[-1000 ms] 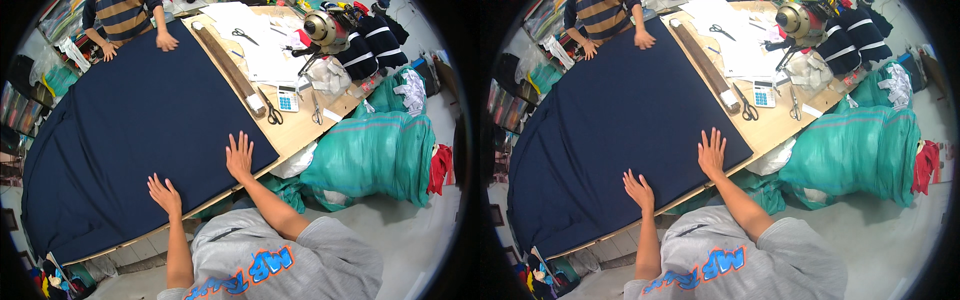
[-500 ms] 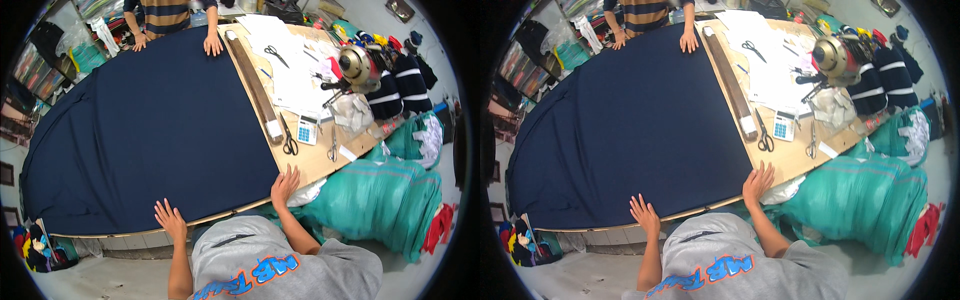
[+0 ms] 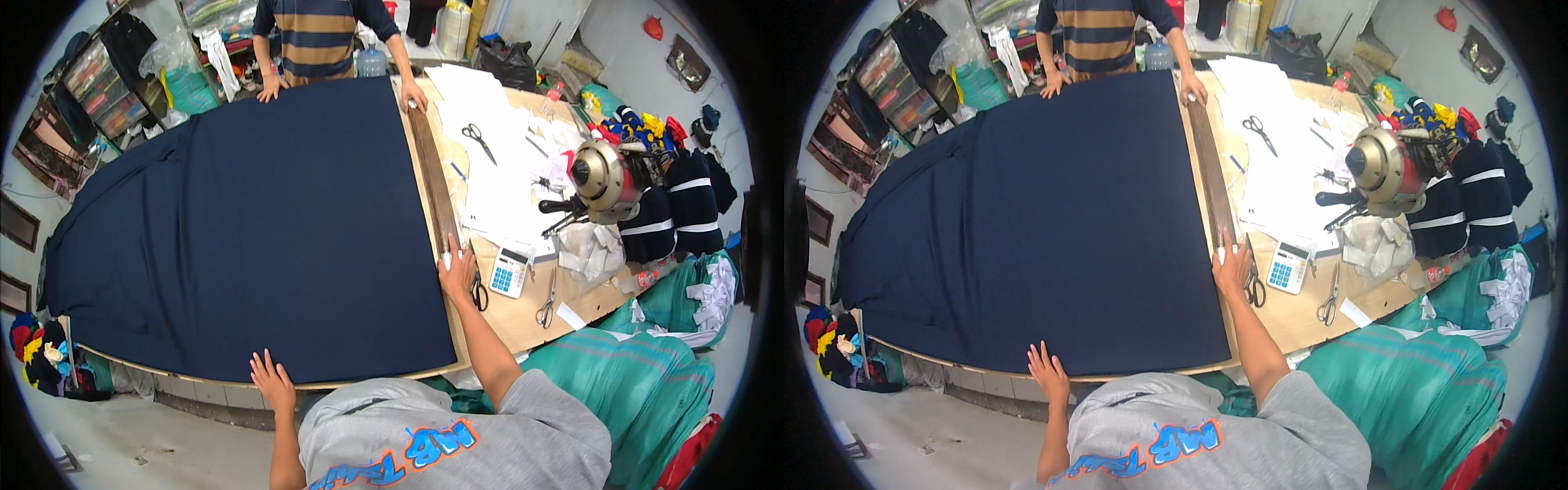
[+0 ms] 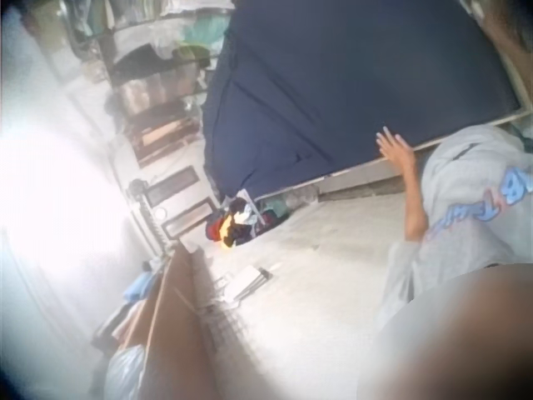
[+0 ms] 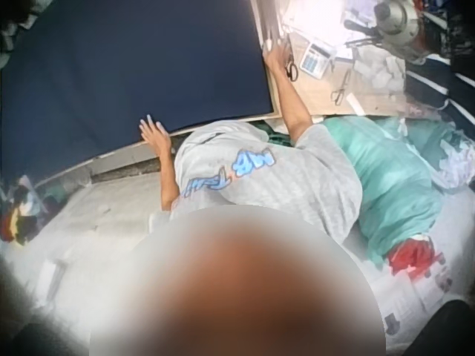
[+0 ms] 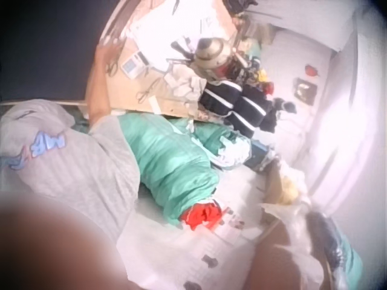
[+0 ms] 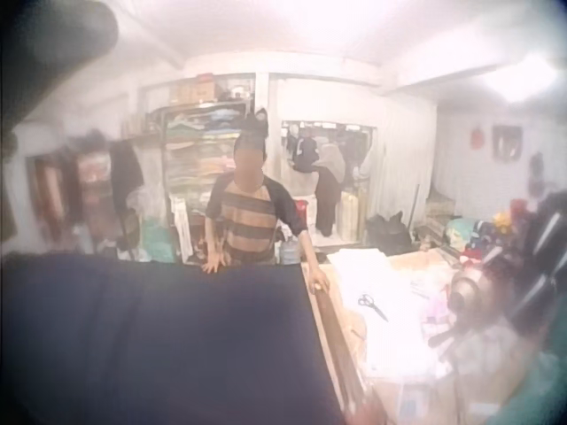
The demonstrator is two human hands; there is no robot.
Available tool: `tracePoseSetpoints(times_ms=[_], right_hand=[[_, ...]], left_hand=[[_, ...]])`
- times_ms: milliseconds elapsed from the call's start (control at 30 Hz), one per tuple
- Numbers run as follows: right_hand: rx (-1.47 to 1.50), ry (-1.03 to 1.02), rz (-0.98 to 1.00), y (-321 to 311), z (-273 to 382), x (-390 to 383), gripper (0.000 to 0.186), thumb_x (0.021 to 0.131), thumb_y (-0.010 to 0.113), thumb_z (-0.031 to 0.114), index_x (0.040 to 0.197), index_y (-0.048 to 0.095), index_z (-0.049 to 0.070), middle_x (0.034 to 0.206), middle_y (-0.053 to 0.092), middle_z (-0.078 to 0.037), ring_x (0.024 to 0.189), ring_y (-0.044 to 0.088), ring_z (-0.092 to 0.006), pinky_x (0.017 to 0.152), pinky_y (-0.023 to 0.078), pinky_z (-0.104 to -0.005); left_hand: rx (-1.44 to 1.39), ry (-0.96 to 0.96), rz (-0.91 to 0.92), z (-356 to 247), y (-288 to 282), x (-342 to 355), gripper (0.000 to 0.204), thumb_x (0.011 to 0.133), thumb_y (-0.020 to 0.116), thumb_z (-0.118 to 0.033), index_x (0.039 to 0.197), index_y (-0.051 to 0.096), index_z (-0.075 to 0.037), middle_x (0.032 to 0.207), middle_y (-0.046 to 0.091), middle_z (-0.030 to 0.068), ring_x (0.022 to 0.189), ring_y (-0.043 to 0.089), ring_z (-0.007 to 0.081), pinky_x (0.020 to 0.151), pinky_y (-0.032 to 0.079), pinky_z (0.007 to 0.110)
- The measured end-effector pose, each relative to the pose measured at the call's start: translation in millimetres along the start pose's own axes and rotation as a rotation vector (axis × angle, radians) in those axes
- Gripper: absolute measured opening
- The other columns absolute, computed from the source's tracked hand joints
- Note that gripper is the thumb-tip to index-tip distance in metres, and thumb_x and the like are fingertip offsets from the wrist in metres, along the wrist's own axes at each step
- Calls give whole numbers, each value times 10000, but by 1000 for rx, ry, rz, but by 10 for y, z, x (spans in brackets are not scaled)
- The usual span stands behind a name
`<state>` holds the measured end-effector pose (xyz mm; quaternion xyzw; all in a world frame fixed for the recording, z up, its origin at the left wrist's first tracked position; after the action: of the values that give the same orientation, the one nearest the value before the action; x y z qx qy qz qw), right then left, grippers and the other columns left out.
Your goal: The person and a coworker repeatedly fold and smooth a large navy fabric on a table, then use a long electric cutter to slice the fabric into sections. The process is repeated multiple times throughout the clip.
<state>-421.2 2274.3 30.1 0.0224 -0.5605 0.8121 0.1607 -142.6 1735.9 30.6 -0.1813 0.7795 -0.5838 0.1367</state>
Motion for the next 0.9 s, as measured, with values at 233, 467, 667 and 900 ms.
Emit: tracePoseSetpoints(times_ms=[233, 467, 667, 900], right_hand=[[95, 82, -2, -531, 296, 183, 798, 909, 824, 230, 1636, 506, 311, 1225, 601, -237, 1199, 578, -430, 1040, 464, -551], [125, 13, 26, -754, 1737, -85, 713, 897, 821, 347, 1559, 585, 226, 1187, 678, -218, 1214, 608, -436, 1016, 488, -553], [-356, 45, -32, 263, 1350, -492, 727, 1082, 619, 394, 1727, 334, 221, 1752, 303, -306, 1596, 345, -517, 1219, 282, -792], [17, -413, -37, 249, 3858, -1616, 422, 1060, 618, 139, 1470, 637, 40, 1591, 507, -306, 1500, 465, -481, 1246, 378, -547]], left_hand=[[-88, 2, -24, -39, -11, -10, 544, 1165, 472, -271, 1691, 442, -137, 1800, 303, 184, 1671, 238, 410, 1344, 178, 599], [-200, 56, -36, 197, -112, -61, 562, 1124, 557, -264, 1663, 476, -127, 1778, 331, 218, 1654, 264, 441, 1334, 200, 603], [-575, 252, -29, 414, -453, 63, 425, 1058, 651, -162, 1479, 644, -106, 1610, 549, 188, 1539, 463, 422, 1265, 367, 554], [-1007, -117, 44, 2217, -887, -53, 240, 1094, 628, -156, 1278, 761, -80, 1227, 794, 145, 1154, 762, 331, 996, 596, 415]])
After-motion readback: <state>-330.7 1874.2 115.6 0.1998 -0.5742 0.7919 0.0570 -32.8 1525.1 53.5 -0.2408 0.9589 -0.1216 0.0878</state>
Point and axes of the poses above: each hand's wrist, its own x-axis towards the middle knuckle, its own y-axis out of the palm, z = x × y, the point moved 8 cm from there along x, towards the middle knuckle
